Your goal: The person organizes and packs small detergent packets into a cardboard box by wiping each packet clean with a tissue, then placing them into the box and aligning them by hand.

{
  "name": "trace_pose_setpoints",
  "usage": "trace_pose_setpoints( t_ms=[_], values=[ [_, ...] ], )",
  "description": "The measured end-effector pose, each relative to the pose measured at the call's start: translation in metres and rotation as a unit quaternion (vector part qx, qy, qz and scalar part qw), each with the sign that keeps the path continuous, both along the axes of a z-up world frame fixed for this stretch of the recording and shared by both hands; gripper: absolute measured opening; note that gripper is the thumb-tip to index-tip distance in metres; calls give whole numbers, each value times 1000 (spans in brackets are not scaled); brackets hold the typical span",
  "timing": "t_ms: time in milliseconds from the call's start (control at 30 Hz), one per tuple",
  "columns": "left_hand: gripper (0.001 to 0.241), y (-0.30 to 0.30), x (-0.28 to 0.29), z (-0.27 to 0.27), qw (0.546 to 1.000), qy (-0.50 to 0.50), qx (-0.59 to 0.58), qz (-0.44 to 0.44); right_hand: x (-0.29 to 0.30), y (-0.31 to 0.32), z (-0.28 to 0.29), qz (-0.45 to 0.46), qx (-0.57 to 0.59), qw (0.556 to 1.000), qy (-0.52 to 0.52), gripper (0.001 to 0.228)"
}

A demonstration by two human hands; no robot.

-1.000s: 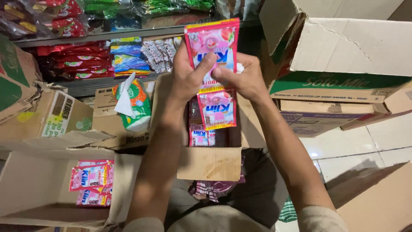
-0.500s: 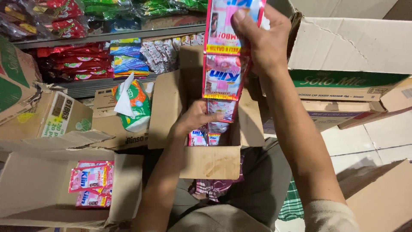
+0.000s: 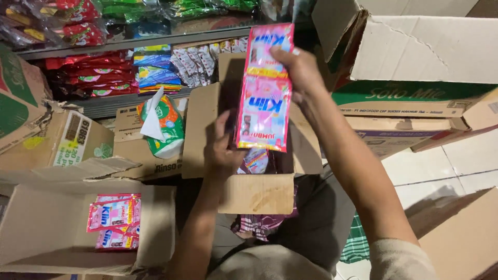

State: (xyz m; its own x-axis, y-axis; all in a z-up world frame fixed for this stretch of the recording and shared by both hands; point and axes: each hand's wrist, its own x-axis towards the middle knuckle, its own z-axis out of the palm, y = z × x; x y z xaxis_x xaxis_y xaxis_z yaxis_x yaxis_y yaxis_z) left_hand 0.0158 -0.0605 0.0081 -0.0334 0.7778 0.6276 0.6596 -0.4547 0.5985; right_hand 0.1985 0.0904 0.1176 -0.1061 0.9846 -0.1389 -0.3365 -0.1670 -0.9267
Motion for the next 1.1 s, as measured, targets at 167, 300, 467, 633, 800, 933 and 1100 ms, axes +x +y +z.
trace_pose_setpoints(
  t_ms=[167, 300, 467, 633, 800, 933, 1100],
  values=[
    [31, 16, 12, 6, 965, -182, 145, -122, -10, 18, -87, 14, -24, 993, -119, 41],
    [24, 30, 8, 22, 960, -174, 137, -170, -17, 1, -107, 74, -22, 973, -218, 36],
    [19, 40, -11, 46, 986, -162, -17, 29, -10, 3, -153, 165, -46, 963, -209, 33],
    [19, 76, -16, 73, 949, -275, 126, -83, 6, -15, -83, 119, 128, 968, -180, 35],
    [16, 94, -13, 97, 925, -279, 142, -217, 16, -17, -38, 100, 384, 899, -184, 71],
    [13, 96, 0, 115, 918, -297, 143, -219, 4, -26, -8, 133, 376, 909, -122, 73],
    [28, 107, 8, 125, 890, -346, 161, -250, -3, -29, 16, 62, 354, 923, -136, 43]
  ],
)
